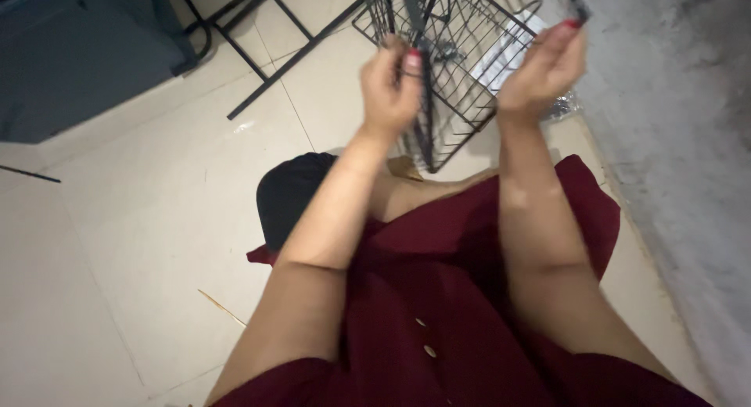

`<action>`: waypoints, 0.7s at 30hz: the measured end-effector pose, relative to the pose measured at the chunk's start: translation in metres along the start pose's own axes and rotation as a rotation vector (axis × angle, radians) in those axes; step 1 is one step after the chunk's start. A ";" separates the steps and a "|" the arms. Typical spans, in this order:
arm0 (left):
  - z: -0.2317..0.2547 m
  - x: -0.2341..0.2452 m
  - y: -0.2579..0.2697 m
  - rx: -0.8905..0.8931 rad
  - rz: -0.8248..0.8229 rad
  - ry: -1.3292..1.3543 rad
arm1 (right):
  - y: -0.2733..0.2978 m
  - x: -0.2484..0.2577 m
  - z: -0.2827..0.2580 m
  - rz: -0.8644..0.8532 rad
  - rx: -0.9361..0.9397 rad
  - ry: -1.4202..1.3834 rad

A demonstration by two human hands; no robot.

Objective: The person assembles a black wire dish rack by hand, inserting vertical support rods into the grid frame and attaching the base legs. The person briefly consults an instruction sheet before continuing to secure the rack components.

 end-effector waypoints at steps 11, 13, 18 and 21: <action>-0.020 0.048 -0.029 -0.028 0.278 -0.101 | 0.006 0.017 0.066 -0.111 -0.242 0.112; -0.015 0.039 -0.010 -0.094 0.310 -0.166 | 0.057 0.018 0.072 -0.234 -0.247 0.116; -0.064 0.028 0.064 0.192 0.390 -0.170 | 0.136 0.005 0.107 -0.331 -0.456 0.100; -0.084 0.037 0.097 0.317 0.312 -0.469 | 0.150 -0.016 0.102 -0.468 -0.272 0.143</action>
Point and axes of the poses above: each hand's wrist, its own y-axis away from the middle knuckle, its own x-axis out of the back of the hand, z = x × y, the point moved 6 cm from there along -y, towards the middle knuckle, and after that the axes turned 10 degrees about z, right-handed, at the moved point
